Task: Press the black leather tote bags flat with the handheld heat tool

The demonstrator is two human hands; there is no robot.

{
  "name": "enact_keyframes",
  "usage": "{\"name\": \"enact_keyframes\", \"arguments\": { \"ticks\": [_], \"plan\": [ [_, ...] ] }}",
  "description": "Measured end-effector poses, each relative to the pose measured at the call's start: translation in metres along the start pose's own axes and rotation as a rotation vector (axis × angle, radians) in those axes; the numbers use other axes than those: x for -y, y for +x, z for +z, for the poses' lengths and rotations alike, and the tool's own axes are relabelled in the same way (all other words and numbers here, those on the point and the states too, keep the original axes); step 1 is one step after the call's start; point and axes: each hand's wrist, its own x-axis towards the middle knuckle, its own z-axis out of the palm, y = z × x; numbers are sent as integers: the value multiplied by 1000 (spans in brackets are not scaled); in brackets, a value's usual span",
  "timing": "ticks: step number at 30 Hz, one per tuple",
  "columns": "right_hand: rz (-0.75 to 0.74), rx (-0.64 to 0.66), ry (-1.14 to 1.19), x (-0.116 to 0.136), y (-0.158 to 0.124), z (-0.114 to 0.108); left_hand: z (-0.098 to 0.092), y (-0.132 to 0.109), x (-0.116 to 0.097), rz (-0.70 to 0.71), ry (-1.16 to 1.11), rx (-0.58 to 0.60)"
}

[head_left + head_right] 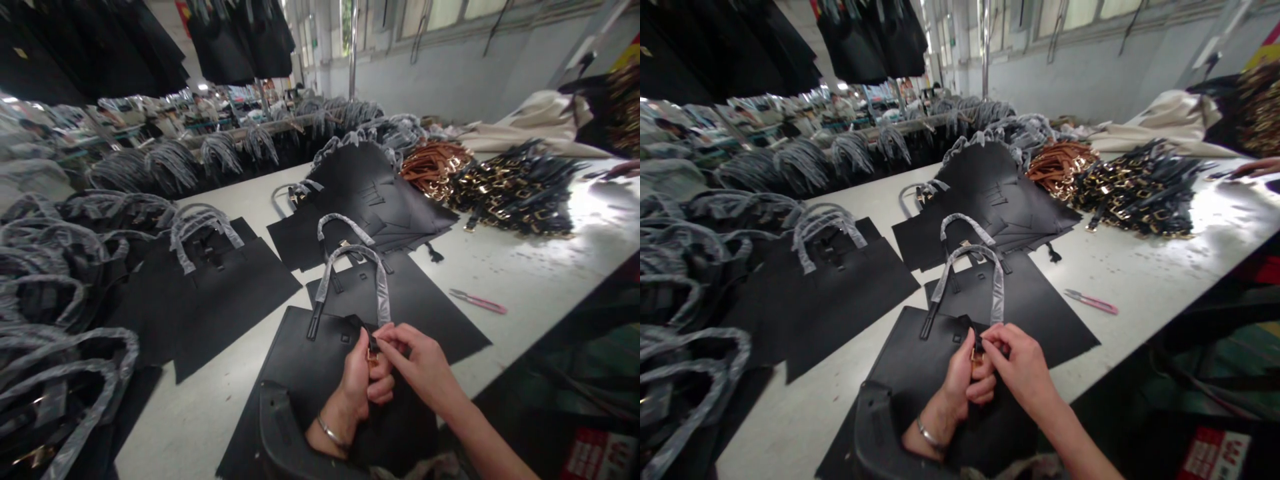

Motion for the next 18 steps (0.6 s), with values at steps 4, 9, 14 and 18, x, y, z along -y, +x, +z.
{"name": "enact_keyframes", "arguments": {
  "ticks": [4, 9, 14, 18],
  "plan": [
    [-9, 6, -48, -2, 3, 5, 0, 2, 2, -10, 9, -39],
    [-16, -35, -178, -3, -2, 11, 3, 0, 2, 12, 7, -50],
    [-41, -37, -213, -4, -2, 15, 3, 1, 2, 10, 21, -53],
    [-55, -22, -262, -4, 3, 18, 2, 3, 3, -24, 26, -57]
  ]
}}
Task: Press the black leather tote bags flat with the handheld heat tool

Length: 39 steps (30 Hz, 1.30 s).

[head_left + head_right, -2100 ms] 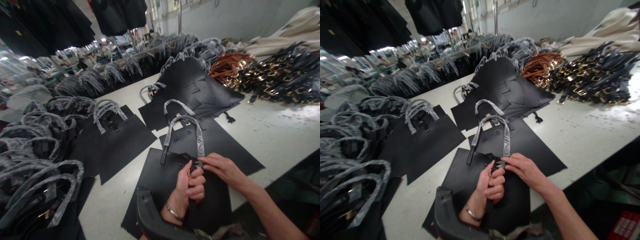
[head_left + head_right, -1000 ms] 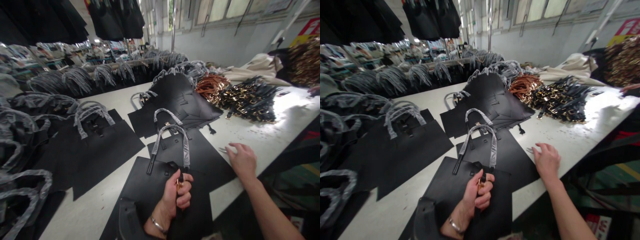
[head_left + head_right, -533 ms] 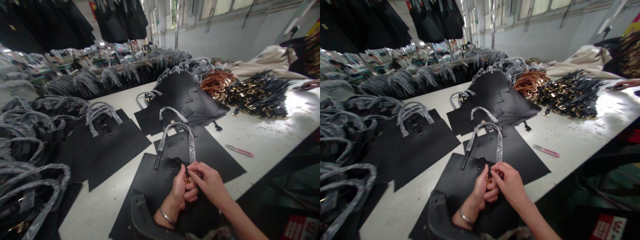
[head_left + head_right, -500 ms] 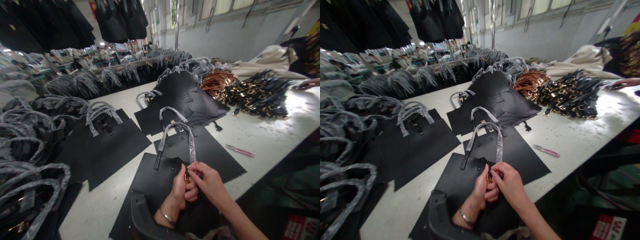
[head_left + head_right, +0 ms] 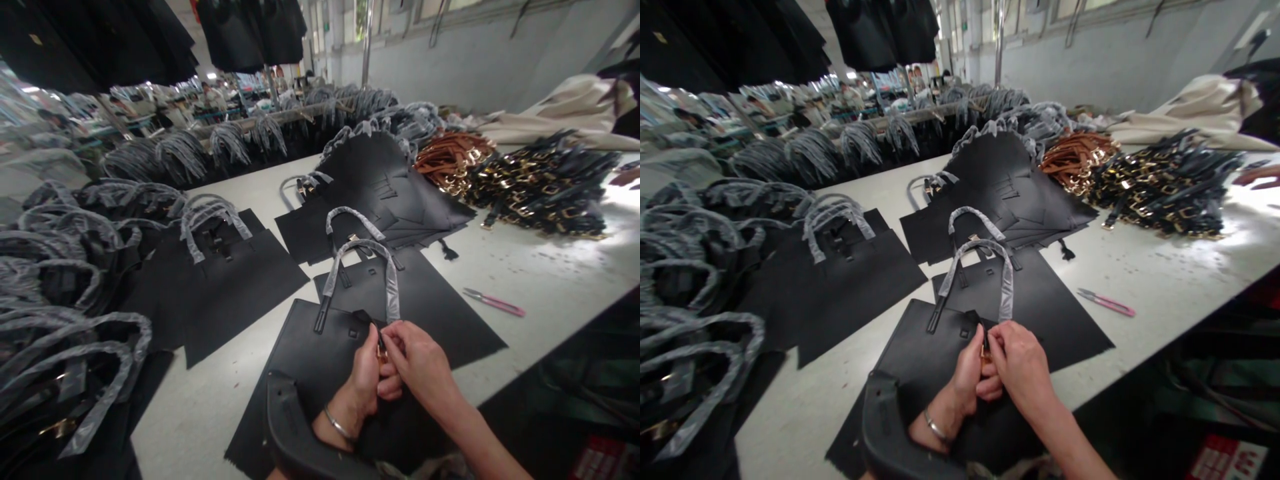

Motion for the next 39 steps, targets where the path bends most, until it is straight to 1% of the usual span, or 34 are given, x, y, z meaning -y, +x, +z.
{"name": "enact_keyframes", "arguments": {
  "ticks": [3, 6, 8, 10, 12, 14, 16, 18, 19, 21, 22, 24, 26, 27, 28, 29, 30, 31, 32, 33, 35, 36, 37, 38, 39],
  "plan": [
    [57, 31, 73, -2, 1, 3, 1, 0, 0, -19, 0, 14],
    [139, 95, 279, -7, -1, 3, 0, 0, -2, -43, 8, 41],
    [176, 160, 481, -10, -1, 1, 0, -1, -3, -59, 9, 74],
    [225, 234, 738, -13, -2, -4, 0, -3, -6, -68, 4, 134],
    [297, 286, 1010, -14, -4, -11, 0, -6, -10, -38, -14, 191],
    [358, 296, 1244, -15, -7, -17, 1, -9, -13, 6, -31, 223],
    [406, 258, 1426, -17, -11, -21, 3, -11, -16, 29, -41, 247],
    [472, 169, 1551, -22, -16, -21, 3, -12, -17, 34, -55, 283],
    [516, 98, 1585, -25, -19, -19, 3, -12, -17, 39, -68, 299],
    [612, -87, 1587, -36, -26, -17, 2, -12, -16, 50, -94, 317],
    [657, -199, 1546, -44, -30, -17, 1, -12, -16, 54, -103, 316],
    [714, -440, 1326, -61, -38, -21, 0, -12, -15, 63, -122, 299],
    [727, -638, 1045, -75, -48, -32, -1, -10, -14, 70, -136, 271],
    [720, -700, 906, -78, -53, -38, -1, -9, -12, 77, -138, 250],
    [704, -724, 757, -78, -59, -45, 0, -8, -11, 92, -135, 220],
    [671, -704, 607, -74, -64, -52, 0, -7, -8, 114, -127, 181],
    [619, -637, 469, -65, -70, -57, 1, -5, -6, 148, -111, 133],
    [539, -517, 326, -53, -75, -60, 3, -3, -3, 199, -88, 77],
    [438, -346, 243, -37, -81, -60, 5, -1, 0, 267, -56, 13],
    [324, -135, 256, -20, -86, -57, 7, 1, 3, 346, -12, -51],
    [40, 384, 305, 16, -94, -43, 12, 3, 9, 499, 91, -148],
    [-97, 575, 287, 32, -97, -33, 14, 4, 12, 557, 138, -175],
    [-168, 656, 238, 46, -99, -23, 15, 4, 14, 595, 177, -188],
    [-214, 665, 196, 56, -101, -12, 16, 5, 15, 615, 205, -192],
    [-252, 641, 164, 64, -103, -3, 16, 5, 16, 627, 224, -191]
  ]
}}
